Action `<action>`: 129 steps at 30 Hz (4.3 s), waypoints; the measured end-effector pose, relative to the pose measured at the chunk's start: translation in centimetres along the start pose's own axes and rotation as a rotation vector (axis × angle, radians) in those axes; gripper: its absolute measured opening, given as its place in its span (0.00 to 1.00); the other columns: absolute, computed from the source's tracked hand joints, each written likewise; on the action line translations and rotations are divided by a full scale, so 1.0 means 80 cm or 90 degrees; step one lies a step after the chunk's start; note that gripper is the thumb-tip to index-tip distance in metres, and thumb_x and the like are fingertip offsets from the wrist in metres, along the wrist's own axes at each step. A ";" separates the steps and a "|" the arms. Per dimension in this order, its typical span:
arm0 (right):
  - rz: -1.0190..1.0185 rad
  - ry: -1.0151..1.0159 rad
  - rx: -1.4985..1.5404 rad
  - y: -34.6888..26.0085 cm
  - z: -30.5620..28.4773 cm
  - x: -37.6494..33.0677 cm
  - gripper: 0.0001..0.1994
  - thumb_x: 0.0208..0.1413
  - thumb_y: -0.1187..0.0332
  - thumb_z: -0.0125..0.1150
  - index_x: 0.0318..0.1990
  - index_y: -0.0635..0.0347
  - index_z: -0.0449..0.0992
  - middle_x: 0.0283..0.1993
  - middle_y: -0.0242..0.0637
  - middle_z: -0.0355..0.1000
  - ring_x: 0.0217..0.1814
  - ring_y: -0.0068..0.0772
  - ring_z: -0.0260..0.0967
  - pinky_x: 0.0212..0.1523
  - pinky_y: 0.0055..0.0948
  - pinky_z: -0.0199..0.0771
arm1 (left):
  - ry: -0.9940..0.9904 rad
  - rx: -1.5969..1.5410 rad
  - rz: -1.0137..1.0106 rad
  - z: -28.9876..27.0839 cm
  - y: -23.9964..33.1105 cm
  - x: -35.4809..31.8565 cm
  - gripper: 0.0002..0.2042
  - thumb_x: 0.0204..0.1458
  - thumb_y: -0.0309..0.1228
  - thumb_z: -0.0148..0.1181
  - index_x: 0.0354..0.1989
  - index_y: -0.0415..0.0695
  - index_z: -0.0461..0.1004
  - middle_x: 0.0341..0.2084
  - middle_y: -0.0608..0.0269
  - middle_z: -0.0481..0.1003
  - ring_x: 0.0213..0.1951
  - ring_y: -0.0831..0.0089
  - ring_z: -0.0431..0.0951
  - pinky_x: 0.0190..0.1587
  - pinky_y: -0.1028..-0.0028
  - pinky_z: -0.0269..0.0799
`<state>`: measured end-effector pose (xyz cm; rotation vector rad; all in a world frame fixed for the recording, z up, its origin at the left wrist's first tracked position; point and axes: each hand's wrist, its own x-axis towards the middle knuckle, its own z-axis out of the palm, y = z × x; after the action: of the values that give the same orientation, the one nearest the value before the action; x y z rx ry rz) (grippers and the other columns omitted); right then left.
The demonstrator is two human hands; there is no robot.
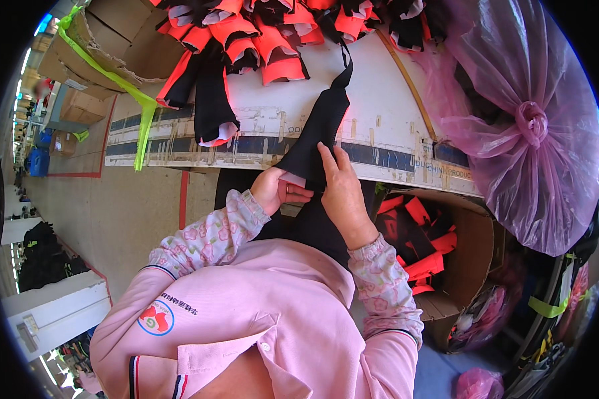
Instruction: The person is assembling or inserting straps into fabric components, likely for life jackets or similar safety gear.
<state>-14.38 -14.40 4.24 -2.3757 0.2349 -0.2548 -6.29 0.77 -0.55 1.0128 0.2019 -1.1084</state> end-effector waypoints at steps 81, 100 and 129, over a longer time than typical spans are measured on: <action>-0.184 -0.015 -0.256 0.047 0.028 0.073 0.33 0.52 0.52 0.52 0.59 0.66 0.57 0.66 0.49 0.49 0.70 0.46 0.41 0.67 0.42 0.39 | -0.056 0.023 -0.006 0.031 -0.053 0.034 0.15 0.59 0.37 0.40 0.50 0.44 0.65 0.40 0.52 0.73 0.36 0.60 0.78 0.42 0.61 0.75; 0.213 0.140 -0.466 0.211 -0.117 0.110 0.10 0.48 0.72 0.51 0.39 0.65 0.68 0.38 0.51 0.68 0.42 0.53 0.67 0.42 0.44 0.69 | -0.071 0.015 0.064 0.030 -0.068 0.033 0.15 0.59 0.39 0.43 0.48 0.43 0.66 0.37 0.56 0.75 0.34 0.63 0.78 0.38 0.66 0.75; 0.553 -0.158 0.383 0.041 -0.090 -0.316 0.14 0.61 0.63 0.45 0.27 0.60 0.69 0.15 0.21 0.57 0.17 0.12 0.50 0.17 0.17 0.49 | -0.044 0.024 0.130 0.039 -0.078 0.033 0.13 0.60 0.33 0.39 0.45 0.40 0.67 0.35 0.53 0.75 0.29 0.63 0.78 0.29 0.69 0.76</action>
<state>-40.87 -15.38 4.21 -1.5153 0.8903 0.3395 -11.09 -3.76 -3.99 1.0033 0.0217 -0.9620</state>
